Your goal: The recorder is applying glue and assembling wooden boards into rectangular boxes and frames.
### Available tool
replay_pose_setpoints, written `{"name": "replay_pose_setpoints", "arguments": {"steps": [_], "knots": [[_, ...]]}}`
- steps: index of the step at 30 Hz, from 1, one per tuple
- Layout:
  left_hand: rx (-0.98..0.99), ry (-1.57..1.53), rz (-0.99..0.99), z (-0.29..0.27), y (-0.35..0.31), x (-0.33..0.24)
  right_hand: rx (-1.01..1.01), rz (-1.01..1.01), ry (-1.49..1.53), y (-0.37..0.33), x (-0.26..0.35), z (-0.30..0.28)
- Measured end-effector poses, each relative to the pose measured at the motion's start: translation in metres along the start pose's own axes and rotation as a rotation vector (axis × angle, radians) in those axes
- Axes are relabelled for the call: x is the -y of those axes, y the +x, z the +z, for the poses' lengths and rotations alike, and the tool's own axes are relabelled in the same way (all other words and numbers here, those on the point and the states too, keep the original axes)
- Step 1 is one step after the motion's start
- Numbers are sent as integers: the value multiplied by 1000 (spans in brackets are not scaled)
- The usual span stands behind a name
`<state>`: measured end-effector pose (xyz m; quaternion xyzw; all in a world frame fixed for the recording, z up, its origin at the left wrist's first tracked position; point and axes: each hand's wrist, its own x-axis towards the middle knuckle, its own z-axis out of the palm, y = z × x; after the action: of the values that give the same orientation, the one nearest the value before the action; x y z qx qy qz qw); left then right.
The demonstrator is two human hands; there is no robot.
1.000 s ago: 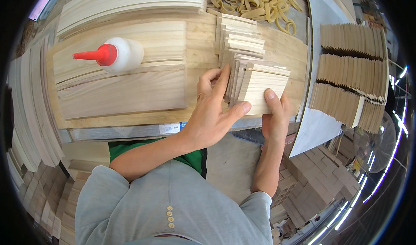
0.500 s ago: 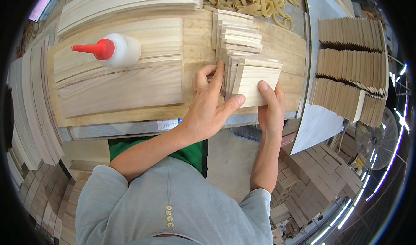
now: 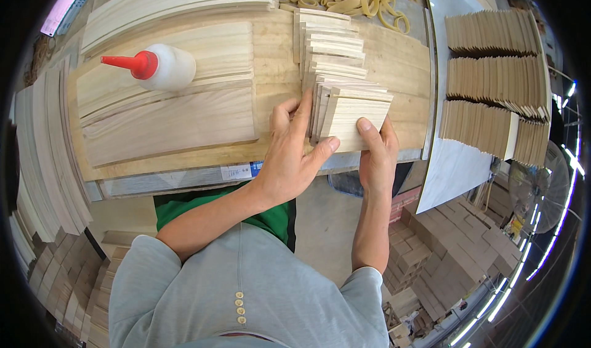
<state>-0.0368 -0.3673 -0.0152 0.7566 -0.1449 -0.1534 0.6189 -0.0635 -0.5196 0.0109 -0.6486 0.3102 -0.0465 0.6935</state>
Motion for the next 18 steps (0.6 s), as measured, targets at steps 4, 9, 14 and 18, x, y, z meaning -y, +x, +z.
{"name": "replay_pose_setpoints", "arguments": {"steps": [4, 9, 14, 18], "knots": [[6, 12, -16, 1, 0, 1, 4, 3, -2, 1, -1, -1], [10, 18, -31, 4, 0, 3, 3, 26, 12, 2, -4, -3], [-23, 50, -11, 7, -1, 3, 11, 35, 27, 3, -5, -5], [-18, 103, -6, 8, -3, 0, 17, 19, 20, 0, -5, -8]]}}
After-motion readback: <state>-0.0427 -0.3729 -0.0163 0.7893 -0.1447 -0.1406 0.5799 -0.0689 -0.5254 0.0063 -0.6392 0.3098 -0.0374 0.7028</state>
